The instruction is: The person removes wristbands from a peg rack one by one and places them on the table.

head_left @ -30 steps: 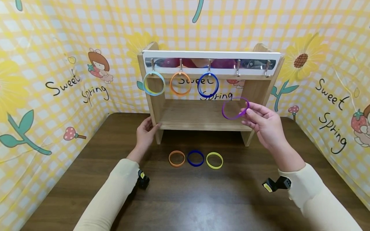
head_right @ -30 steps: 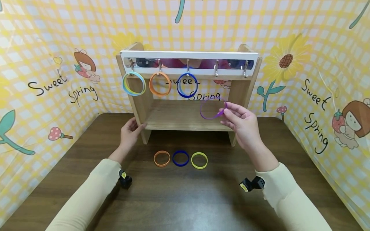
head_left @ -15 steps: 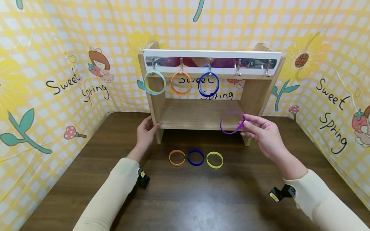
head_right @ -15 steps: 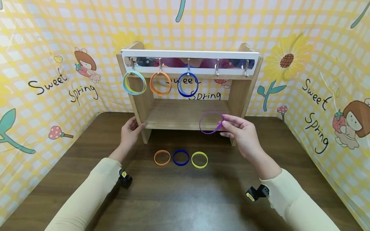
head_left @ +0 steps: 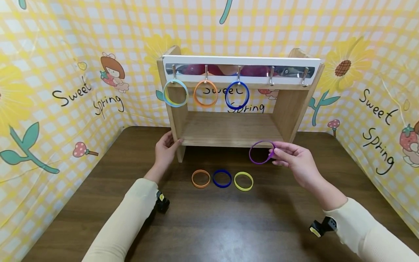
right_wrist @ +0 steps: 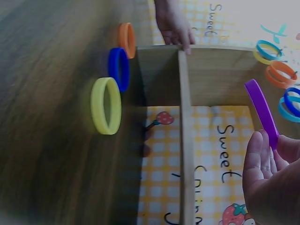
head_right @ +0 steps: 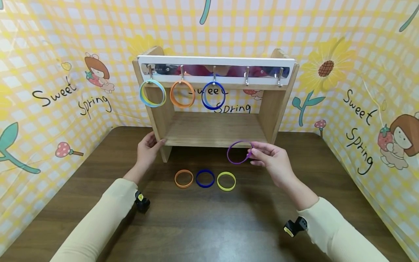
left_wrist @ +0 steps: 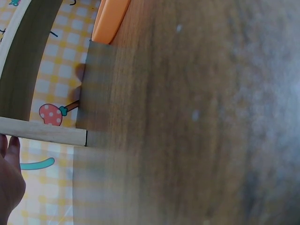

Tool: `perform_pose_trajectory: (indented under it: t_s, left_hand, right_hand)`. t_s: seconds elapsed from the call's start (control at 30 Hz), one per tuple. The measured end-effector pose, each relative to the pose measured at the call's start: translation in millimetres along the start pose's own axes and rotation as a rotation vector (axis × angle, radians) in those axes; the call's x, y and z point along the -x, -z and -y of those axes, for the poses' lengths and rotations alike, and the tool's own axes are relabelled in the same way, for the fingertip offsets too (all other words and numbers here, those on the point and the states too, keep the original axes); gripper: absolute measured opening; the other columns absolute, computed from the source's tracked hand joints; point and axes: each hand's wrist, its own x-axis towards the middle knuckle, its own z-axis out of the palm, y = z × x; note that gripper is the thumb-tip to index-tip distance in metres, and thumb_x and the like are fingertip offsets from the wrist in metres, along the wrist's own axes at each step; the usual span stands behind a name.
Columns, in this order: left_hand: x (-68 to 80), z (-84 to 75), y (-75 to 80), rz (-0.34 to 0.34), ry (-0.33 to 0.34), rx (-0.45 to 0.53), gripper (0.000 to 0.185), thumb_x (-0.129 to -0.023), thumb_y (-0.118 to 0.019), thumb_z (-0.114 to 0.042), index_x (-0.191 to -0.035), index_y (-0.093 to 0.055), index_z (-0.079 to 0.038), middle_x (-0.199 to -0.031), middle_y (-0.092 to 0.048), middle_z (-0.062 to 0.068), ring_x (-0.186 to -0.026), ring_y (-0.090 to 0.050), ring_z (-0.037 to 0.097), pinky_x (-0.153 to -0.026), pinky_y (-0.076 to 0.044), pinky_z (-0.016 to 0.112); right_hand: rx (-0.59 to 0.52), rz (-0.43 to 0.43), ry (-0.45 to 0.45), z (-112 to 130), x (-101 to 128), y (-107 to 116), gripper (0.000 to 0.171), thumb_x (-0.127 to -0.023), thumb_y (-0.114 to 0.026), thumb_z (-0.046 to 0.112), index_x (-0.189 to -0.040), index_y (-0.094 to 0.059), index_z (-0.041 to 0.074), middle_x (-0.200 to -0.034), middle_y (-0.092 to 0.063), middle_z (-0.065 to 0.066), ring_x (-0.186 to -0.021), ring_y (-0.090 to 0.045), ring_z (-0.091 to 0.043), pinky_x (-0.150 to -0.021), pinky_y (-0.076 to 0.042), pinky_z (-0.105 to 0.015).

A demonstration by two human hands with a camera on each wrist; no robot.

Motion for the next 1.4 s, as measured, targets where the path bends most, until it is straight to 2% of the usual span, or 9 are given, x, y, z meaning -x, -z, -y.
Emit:
perform_pose_trajectory:
  t_s: [0.33, 0.6, 0.87, 1.17, 1.4]
  left_hand:
    - [1.5, -2.1, 0.7, 0.006, -0.003, -0.013, 0.043, -0.091, -0.068, -0.001, -0.131, -0.055, 0.006, -0.127, -0.059, 0.024, -0.114, -0.055, 0.031, -0.086, -0.048, 0.023]
    - [1.8, -3.8, 0.5, 0.006, -0.011, -0.007, 0.043, -0.091, -0.067, 0.0, -0.131, -0.055, 0.006, -0.127, -0.059, 0.025, -0.114, -0.055, 0.032, -0.085, -0.049, 0.022]
    - [1.5, -2.3, 0.8, 0.011, 0.001, -0.003, 0.044, -0.091, -0.068, -0.001, -0.132, -0.055, 0.006, -0.127, -0.058, 0.024, -0.115, -0.054, 0.033, -0.086, -0.048, 0.023]
    - [0.8, -0.7, 0.3, 0.021, -0.023, 0.014, 0.044, -0.09, -0.067, 0.001, -0.132, -0.054, 0.007, -0.127, -0.058, 0.026, -0.116, -0.052, 0.039, -0.085, -0.048, 0.022]
    - [1.8, -1.6, 0.2, 0.012, -0.014, 0.007, 0.045, -0.091, -0.067, 0.001, -0.133, -0.053, 0.006, -0.127, -0.058, 0.025, -0.116, -0.053, 0.036, -0.087, -0.048, 0.024]
  right_hand:
    - [0.091, -0.003, -0.046, -20, 4, 7, 0.015, -0.095, -0.062, 0.004, -0.103, -0.071, 0.013, -0.092, -0.073, -0.003, -0.085, -0.07, -0.014, -0.075, -0.057, -0.032]
    - [0.158, -0.017, -0.116, -32, 7, 11, 0.018, -0.095, -0.063, 0.006, -0.113, -0.066, 0.002, -0.092, -0.073, -0.003, -0.085, -0.069, -0.015, -0.077, -0.056, -0.034]
    - [0.194, -0.017, -0.181, -47, 13, 18, 0.03, -0.096, -0.06, 0.002, -0.121, -0.057, -0.013, -0.091, -0.072, -0.003, -0.084, -0.069, -0.014, -0.076, -0.056, -0.032]
    - [0.155, -0.019, -0.225, -56, 21, 27, 0.019, -0.096, -0.058, -0.002, -0.114, -0.063, -0.006, -0.09, -0.072, -0.003, -0.083, -0.069, -0.014, -0.076, -0.056, -0.031]
    - [0.165, -0.012, -0.259, -59, 23, 30, 0.027, -0.096, -0.059, -0.002, -0.12, -0.058, -0.013, -0.092, -0.071, -0.004, -0.084, -0.069, -0.015, -0.076, -0.056, -0.03]
